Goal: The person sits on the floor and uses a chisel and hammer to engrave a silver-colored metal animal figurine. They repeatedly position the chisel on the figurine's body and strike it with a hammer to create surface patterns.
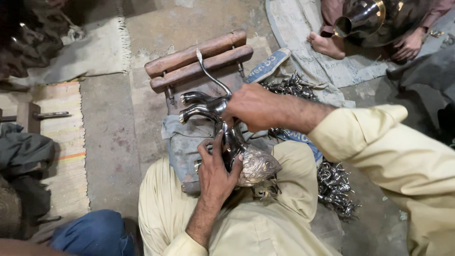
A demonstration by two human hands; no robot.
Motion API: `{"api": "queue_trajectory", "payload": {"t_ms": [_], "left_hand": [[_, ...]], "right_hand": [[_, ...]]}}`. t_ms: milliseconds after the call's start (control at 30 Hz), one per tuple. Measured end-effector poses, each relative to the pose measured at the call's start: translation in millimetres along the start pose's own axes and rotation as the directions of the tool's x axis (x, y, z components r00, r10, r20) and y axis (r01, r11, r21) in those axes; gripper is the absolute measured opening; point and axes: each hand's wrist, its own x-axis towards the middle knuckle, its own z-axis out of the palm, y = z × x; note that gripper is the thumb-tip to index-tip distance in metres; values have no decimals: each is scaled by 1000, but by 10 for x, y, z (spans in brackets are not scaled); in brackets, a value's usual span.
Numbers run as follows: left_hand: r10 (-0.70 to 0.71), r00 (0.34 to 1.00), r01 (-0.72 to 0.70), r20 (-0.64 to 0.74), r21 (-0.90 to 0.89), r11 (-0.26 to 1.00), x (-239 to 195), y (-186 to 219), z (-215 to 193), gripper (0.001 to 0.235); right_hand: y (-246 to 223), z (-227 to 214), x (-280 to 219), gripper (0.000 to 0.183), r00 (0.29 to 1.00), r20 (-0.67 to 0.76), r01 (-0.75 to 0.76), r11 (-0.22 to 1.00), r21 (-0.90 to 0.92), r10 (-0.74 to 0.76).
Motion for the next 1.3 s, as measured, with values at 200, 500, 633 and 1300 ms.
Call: {"api": "queue_trajectory", "payload": {"t_ms": [200,500,633,1300], "left_hand": [[-25,999,25,39,14,1000,34,18,-24,74],[49,998,-49,42,-11,999,45,-116,5,74],[34,998,-33,54,-28,999,52,-131,12,73],[27,998,-26,55,-12,1000,55,-49,-31,71]], "right_hand": [[-79,-159,243,8,967,255,75,967,-245,-10],[-205,-28,421,10,976,158,194,919,-344,-147],[-181,28,426,11,974,129,219,906,-362,-184],[-142,23,357,18,961,23,261,878,-402,-275]]}}
